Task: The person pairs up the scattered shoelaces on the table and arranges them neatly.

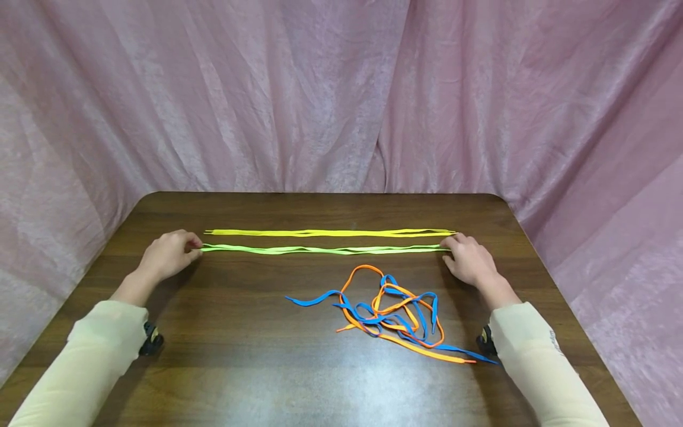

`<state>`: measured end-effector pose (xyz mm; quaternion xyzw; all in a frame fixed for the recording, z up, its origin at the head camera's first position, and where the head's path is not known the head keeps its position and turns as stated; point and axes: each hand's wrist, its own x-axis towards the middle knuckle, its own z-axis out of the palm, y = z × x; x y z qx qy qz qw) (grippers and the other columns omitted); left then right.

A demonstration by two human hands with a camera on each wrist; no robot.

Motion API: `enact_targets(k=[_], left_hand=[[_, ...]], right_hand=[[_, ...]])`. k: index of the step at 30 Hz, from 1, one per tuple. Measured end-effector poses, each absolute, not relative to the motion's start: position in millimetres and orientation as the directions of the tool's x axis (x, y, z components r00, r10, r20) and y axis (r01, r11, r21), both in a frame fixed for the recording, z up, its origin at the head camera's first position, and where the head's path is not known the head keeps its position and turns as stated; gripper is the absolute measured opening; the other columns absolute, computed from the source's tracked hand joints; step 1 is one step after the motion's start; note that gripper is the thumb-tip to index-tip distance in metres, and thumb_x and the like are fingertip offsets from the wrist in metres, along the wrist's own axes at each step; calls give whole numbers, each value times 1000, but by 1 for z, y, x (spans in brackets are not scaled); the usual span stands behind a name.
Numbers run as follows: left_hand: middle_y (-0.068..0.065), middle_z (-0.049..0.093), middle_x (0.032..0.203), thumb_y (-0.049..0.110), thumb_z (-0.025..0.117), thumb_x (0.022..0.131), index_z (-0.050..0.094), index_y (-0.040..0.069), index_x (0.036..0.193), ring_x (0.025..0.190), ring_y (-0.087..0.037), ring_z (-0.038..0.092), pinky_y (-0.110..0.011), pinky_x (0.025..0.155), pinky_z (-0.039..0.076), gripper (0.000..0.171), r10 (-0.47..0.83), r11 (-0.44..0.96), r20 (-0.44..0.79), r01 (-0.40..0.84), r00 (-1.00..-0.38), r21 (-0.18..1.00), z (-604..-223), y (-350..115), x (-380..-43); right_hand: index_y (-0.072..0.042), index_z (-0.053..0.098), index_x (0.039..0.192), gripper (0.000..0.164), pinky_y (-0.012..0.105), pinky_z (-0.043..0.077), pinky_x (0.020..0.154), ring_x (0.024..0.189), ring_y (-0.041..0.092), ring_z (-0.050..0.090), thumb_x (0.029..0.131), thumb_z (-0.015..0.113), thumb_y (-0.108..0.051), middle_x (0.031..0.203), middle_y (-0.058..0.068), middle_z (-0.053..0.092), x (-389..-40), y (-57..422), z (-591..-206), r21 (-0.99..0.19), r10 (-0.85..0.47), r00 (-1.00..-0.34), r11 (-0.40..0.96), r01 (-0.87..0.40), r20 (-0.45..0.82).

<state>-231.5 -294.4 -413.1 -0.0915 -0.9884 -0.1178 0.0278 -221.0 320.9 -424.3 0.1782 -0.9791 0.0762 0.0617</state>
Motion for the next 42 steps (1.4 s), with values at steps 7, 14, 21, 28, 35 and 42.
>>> enact_targets(k=[7, 14, 21, 28, 35, 42], left_hand=[[-15, 60, 105, 17, 65, 83, 67, 7, 100, 92, -40, 59, -54, 70, 46, 19, 229, 948, 91, 243, -969, 205, -403, -276, -226], [-12, 60, 103, 21, 67, 83, 67, 10, 100, 93, -36, 59, -52, 69, 47, 21, 291, 938, 97, 304, -952, 168, -401, -253, -225], [-9, 60, 99, 22, 68, 82, 67, 11, 98, 89, -33, 61, -49, 66, 48, 19, 363, 917, 120, 377, -924, 131, -402, -231, -221], [-6, 61, 100, 21, 70, 81, 66, 12, 95, 91, -27, 60, -41, 68, 50, 18, 446, 882, 138, 460, -884, 97, -402, -205, -214], [-3, 60, 94, 22, 72, 79, 66, 12, 95, 89, -26, 59, -38, 70, 50, 20, 522, 844, 159, 535, -838, 50, -403, -182, -211], [-2, 60, 91, 23, 73, 78, 67, 12, 91, 82, -22, 58, -34, 69, 50, 18, 594, 795, 200, 607, -779, 3, -407, -161, -210]], right_hand=[[-3, 61, 107, 29, 52, 46, 65, 90, 40, 56, 80, 67, -11, 104, 19, 58, -215, 312, -422, -89, -399, -893, 901, -424, 209], [-6, 62, 104, 25, 51, 47, 65, 91, 37, 57, 81, 68, -12, 103, 17, 61, -214, 299, -420, -85, -435, -877, 885, -459, 203], [-7, 64, 101, 21, 47, 48, 66, 89, 34, 58, 80, 68, -13, 100, 13, 62, -212, 283, -419, -67, -488, -846, 857, -511, 213], [-8, 65, 101, 22, 45, 49, 71, 90, 30, 59, 82, 67, -19, 100, 9, 62, -214, 262, -420, -56, -530, -828, 835, -547, 180], [-10, 66, 99, 21, 41, 49, 70, 85, 26, 60, 82, 68, -22, 93, 5, 61, -214, 237, -420, -58, -593, -789, 793, -607, 160], [-11, 67, 99, 22, 38, 48, 68, 79, 22, 59, 81, 68, -24, 90, 2, 61, -216, 217, -420, -78, -632, -765, 762, -643, 125]])
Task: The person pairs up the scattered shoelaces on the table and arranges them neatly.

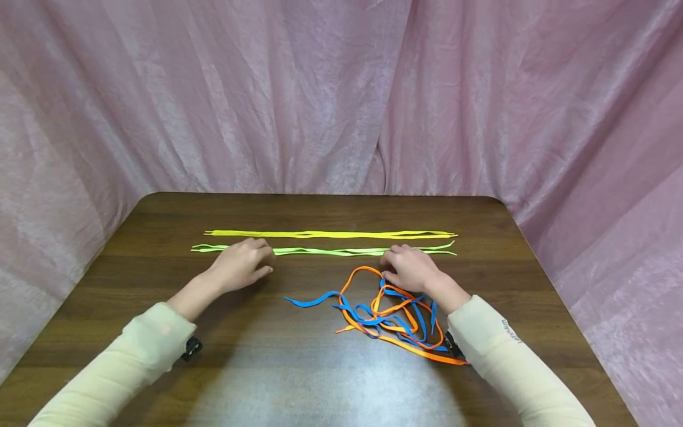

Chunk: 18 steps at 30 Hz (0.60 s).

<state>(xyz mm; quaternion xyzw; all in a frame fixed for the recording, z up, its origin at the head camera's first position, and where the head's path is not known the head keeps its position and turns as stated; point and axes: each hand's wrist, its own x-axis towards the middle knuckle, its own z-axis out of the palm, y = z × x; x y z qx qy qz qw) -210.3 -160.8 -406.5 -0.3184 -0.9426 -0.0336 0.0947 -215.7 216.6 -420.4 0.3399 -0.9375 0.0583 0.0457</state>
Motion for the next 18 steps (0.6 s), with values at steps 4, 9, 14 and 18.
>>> enact_targets(k=[4, 9, 14, 18], left_hand=[[-2, 60, 91, 25, 72, 79, 67, 12, 92, 81, -22, 57, -34, 69, 49, 19, 617, 778, 195, 628, -763, -3, -407, -149, -209], [-2, 59, 89, 28, 70, 81, 66, 11, 94, 77, -20, 55, -33, 67, 48, 21, 652, 751, 175, 660, -738, -21, -408, -136, -208], [-2, 59, 89, 29, 69, 82, 66, 11, 94, 77, -19, 55, -33, 70, 47, 22, 684, 724, 173, 688, -709, -41, -409, -124, -205], [-2, 60, 88, 32, 68, 81, 65, 12, 92, 79, -20, 56, -34, 70, 48, 23, 698, 711, 172, 702, -695, -49, -409, -115, -202]], right_hand=[[-13, 66, 96, 20, 34, 46, 63, 76, 19, 56, 82, 68, -27, 88, 0, 60, -217, 206, -422, -80, -630, -771, 767, -637, 94], [-15, 62, 88, 17, 28, 40, 57, 71, 15, 50, 80, 70, -28, 80, -3, 55, -220, 195, -426, -62, -617, -785, 782, -620, 58], [-16, 56, 78, 14, 26, 39, 54, 65, 12, 47, 80, 70, -20, 74, -6, 51, -220, 190, -430, -57, -622, -778, 777, -627, 88], [-17, 53, 77, 14, 23, 36, 50, 57, 7, 44, 82, 67, -16, 70, -8, 51, -217, 187, -430, -100, -633, -762, 756, -647, 140]])
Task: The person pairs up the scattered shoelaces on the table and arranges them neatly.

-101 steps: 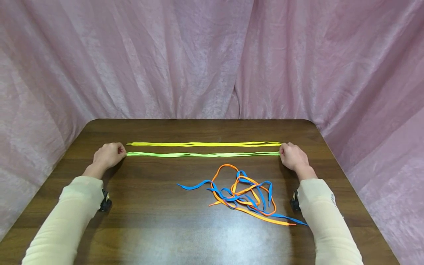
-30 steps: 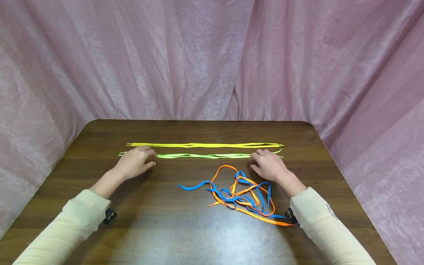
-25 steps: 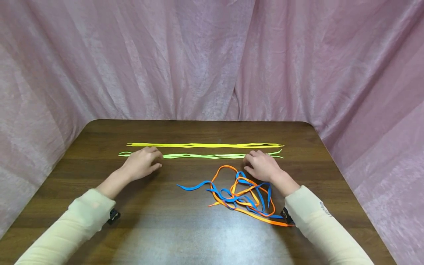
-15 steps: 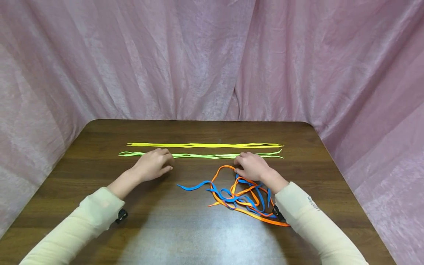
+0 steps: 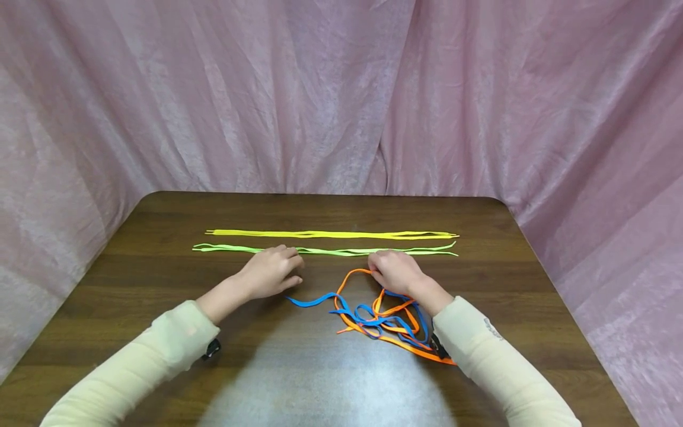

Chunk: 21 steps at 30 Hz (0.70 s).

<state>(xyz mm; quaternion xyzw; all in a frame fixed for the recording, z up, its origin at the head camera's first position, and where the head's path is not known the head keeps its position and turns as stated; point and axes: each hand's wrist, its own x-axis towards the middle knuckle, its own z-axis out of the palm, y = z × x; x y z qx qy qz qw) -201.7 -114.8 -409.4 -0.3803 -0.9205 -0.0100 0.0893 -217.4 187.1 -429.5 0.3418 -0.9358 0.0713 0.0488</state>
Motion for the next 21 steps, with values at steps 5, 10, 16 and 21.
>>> enact_targets(k=[5, 10, 16, 21], left_hand=[[-1, 61, 92, 36, 66, 83, 65, 13, 94, 84, -19, 57, -33, 71, 48, 26, 714, 695, 160, 717, -682, -44, -407, -102, -199], [0, 62, 93, 39, 64, 84, 66, 13, 98, 82, -17, 57, -30, 70, 48, 30, 733, 676, 140, 737, -666, -31, -407, -88, -199], [2, 58, 88, 44, 62, 84, 65, 14, 98, 78, -15, 54, -29, 68, 46, 34, 749, 660, 95, 751, -656, -13, -410, -71, -196], [2, 57, 86, 46, 62, 83, 66, 15, 96, 78, -15, 56, -30, 67, 46, 34, 757, 648, 111, 761, -644, -4, -413, -60, -194]], right_hand=[[-17, 52, 77, 15, 21, 31, 46, 52, 4, 39, 83, 66, -14, 65, -11, 47, -213, 184, -422, -139, -629, -748, 738, -660, 210], [-17, 52, 78, 15, 20, 32, 47, 54, 5, 40, 83, 65, -12, 66, -10, 46, -209, 180, -411, -161, -630, -732, 719, -676, 259], [-16, 54, 82, 12, 21, 35, 52, 58, 6, 42, 83, 64, -10, 70, -8, 49, -207, 179, -406, -147, -647, -695, 690, -708, 314], [-16, 54, 83, 11, 21, 36, 53, 59, 6, 42, 83, 64, -11, 70, -8, 49, -204, 178, -403, -141, -649, -689, 687, -713, 323]])
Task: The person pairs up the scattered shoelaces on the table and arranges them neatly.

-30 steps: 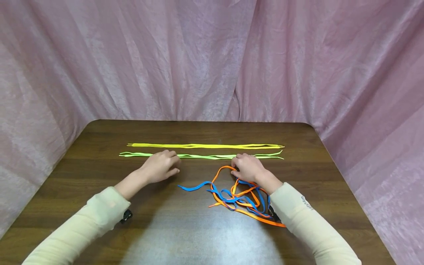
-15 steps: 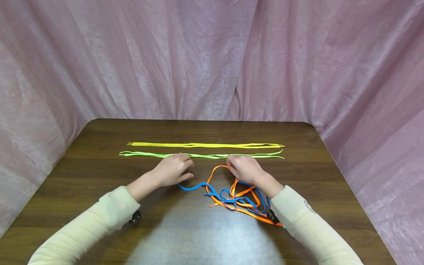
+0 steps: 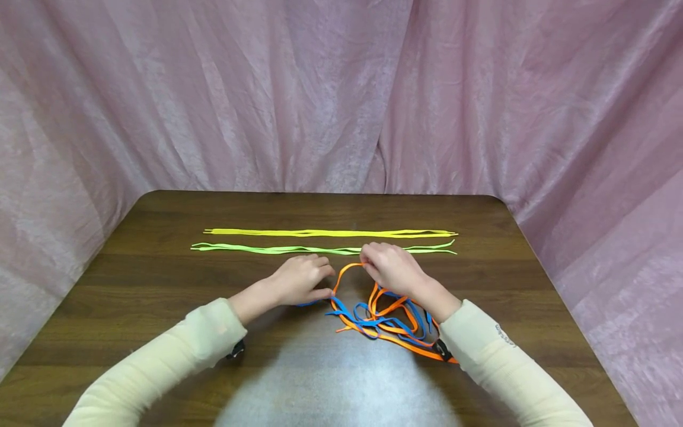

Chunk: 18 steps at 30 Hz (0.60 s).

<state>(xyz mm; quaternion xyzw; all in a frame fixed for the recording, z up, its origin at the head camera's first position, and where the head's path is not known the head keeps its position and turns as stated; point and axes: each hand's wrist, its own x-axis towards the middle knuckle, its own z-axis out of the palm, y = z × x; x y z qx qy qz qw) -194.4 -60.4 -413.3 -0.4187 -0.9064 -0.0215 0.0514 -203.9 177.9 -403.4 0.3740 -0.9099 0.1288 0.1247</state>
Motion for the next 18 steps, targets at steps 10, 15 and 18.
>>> enact_targets(k=[10, 15, 18], left_hand=[[5, 55, 72, 34, 62, 84, 62, 17, 77, 62, -12, 53, -24, 50, 40, 19, 739, 664, 231, 743, -633, -88, -418, -46, -194], [6, 57, 71, 18, 59, 82, 64, 17, 77, 62, -11, 54, -25, 49, 40, 7, 726, 672, 265, 736, -634, -82, -416, -47, -192], [7, 59, 72, 18, 58, 82, 65, 17, 79, 62, -11, 55, -25, 49, 41, 8, 719, 677, 268, 733, -642, -62, -413, -51, -190]], right_hand=[[-16, 55, 85, 11, 21, 38, 53, 62, 6, 43, 83, 65, -11, 73, -7, 49, -197, 172, -398, -168, -648, -682, 672, -722, 338], [-15, 56, 84, 10, 21, 38, 54, 63, 6, 43, 84, 65, -11, 75, -7, 50, -195, 174, -397, -162, -659, -676, 666, -728, 329], [-15, 57, 83, 10, 21, 38, 55, 63, 6, 43, 84, 65, -9, 77, -7, 52, -194, 179, -398, -166, -664, -678, 665, -728, 315]])
